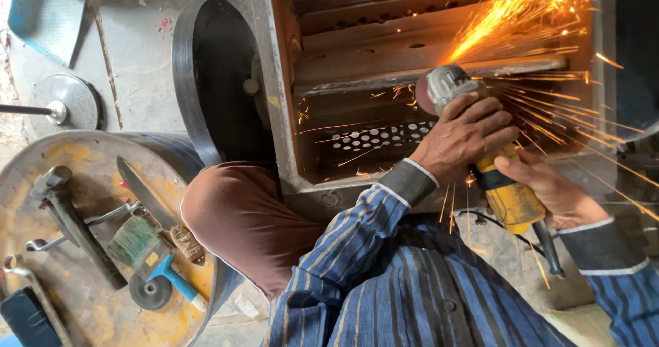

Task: The person sits in front of a metal machine frame and uses an angle grinder to grind the metal rollers and bars inside it, producing sparks. They pause to touch and reposition the metal bars, adjust the machine, then resume grinding the surfaces with the grinder.

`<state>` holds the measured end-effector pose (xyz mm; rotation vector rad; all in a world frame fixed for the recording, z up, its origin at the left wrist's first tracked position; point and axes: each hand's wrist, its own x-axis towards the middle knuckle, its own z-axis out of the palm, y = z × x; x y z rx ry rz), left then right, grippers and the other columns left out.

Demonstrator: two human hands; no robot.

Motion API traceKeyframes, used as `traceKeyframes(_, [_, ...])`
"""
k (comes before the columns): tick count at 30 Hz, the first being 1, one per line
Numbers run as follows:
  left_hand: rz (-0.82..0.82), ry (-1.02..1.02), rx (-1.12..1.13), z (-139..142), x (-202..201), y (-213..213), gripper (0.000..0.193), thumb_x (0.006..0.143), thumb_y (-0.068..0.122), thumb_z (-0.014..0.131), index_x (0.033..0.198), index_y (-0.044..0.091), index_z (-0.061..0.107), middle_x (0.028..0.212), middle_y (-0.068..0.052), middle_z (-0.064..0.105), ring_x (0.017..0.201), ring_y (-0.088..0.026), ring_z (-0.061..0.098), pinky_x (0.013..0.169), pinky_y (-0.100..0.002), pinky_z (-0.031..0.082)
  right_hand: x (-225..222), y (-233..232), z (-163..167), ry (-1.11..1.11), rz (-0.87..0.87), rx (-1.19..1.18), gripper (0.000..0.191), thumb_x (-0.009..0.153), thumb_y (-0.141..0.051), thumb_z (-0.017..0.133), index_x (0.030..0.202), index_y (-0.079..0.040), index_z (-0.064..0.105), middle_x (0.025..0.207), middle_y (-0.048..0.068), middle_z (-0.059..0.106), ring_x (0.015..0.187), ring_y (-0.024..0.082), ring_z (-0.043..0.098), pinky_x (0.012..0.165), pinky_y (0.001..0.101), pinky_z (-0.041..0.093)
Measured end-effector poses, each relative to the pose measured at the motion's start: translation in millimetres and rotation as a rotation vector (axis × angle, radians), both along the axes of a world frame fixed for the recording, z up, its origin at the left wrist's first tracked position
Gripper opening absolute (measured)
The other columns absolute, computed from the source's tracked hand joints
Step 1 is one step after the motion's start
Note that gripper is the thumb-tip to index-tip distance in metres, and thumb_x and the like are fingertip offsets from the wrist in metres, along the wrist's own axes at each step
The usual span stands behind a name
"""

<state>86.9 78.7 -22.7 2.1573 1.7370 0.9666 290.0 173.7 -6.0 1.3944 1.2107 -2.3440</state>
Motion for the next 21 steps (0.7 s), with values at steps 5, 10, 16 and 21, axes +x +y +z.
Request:
traceKeyframes(5, [0.016,0.013,0.050,-1,4,2,0.052,0.080,0.015,0.067,0.131,0.018,0.058,0.139,-0.002,0.058,0.144,-0.025,0.046,0.125,-0.051,0.029,11,4,-8,0.002,-0.002,0.068,0.055,0.089,-0.035,0.069,0.133,-0.009,0.051,0.102,0.006,0.063,0.079,0.016,0.068,0.061,0.0354,0.061])
traceKeyframes(10, [0.016,0.010,0.063,-4,8,4,0.050,0.085,0.017,0.067,0.134,0.017,0.057,0.141,-0.002,0.057,0.144,-0.024,0.046,0.125,-0.050,0.029,16,3,-13,-0.038,-0.045,0.050,0.054,0.090,-0.035,0.069,0.134,-0.008,0.052,0.103,0.005,0.062,0.080,0.014,0.066,0.062,0.0336,0.059])
traceKeyframes(16, [-0.002,0.007,0.038,-6,11,8,0.050,0.084,0.020,0.068,0.133,0.018,0.057,0.139,-0.002,0.058,0.144,-0.025,0.046,0.126,-0.051,0.029,18,4,-11,-0.049,-0.024,0.119,0.057,0.087,-0.035,0.068,0.137,-0.013,0.050,0.106,-0.001,0.061,0.089,0.009,0.065,0.066,0.0304,0.058])
traceKeyframes(21, [-0.015,-0.025,0.050,-9,16,13,0.052,0.083,0.018,0.069,0.134,0.018,0.057,0.140,-0.002,0.057,0.145,-0.026,0.045,0.127,-0.051,0.028,26,6,-12,-0.083,-0.035,0.070,0.059,0.087,-0.037,0.070,0.135,-0.008,0.052,0.103,0.004,0.063,0.085,0.014,0.066,0.065,0.0337,0.059])
